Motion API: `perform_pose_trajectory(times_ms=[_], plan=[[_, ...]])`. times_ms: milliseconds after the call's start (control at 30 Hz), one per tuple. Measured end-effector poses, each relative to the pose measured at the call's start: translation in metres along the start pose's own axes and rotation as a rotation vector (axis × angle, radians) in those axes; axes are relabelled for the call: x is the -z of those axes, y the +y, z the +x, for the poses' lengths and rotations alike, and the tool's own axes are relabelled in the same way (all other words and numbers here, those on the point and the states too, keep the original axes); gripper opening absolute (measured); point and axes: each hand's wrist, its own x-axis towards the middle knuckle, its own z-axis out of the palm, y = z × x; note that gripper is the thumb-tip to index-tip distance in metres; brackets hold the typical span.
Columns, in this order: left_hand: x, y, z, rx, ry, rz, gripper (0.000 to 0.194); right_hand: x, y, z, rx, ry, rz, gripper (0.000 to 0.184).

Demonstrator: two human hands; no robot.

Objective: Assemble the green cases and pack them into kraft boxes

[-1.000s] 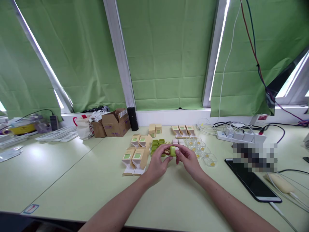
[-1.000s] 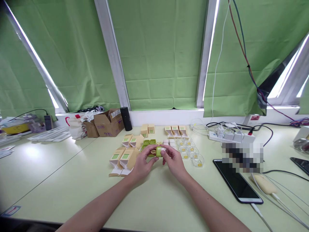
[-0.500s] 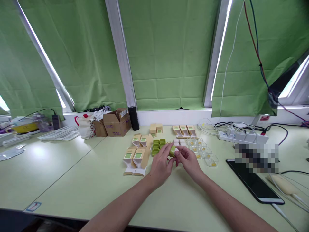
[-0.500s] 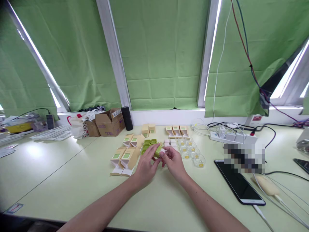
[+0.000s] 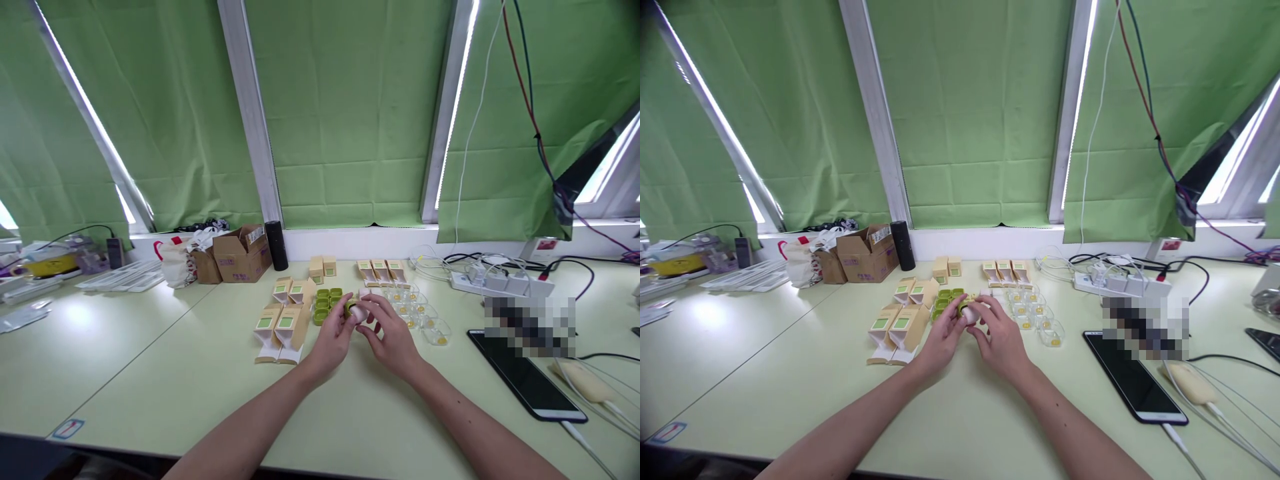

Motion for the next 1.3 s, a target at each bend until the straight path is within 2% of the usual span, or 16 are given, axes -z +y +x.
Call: perform_pose_trajectory(times_ms=[133,400,700,933,1300], plan=[[-0.002,0.001,-0.001,0.0,-0.04,-0.047,0.067,-0.002,0.003,-0.001,0.095,-0.007,-0.055,0.035],[0.0,0.009,-0.001,0.009,-0.048,-0.095,0.058,-0.004,0.006,-0.002,0.173,0.002,-0.039,0.037],[-0.006,0.007,0.0,0.017,0.033,-0.032,0.053,-0.003,0.003,0.001,0.162,-0.02,-0.031,0.034],[-0.009,0.011,-0.001,0.006,0.048,-0.009,0.053,-0.003,0.001,0.002,0.165,-0.015,-0.04,0.034],[-0.017,0.009,-0.001,0.004,0.11,-0.162,0.042,-0.002,-0.003,0.003,0.164,-0.014,-0.052,0.033]])
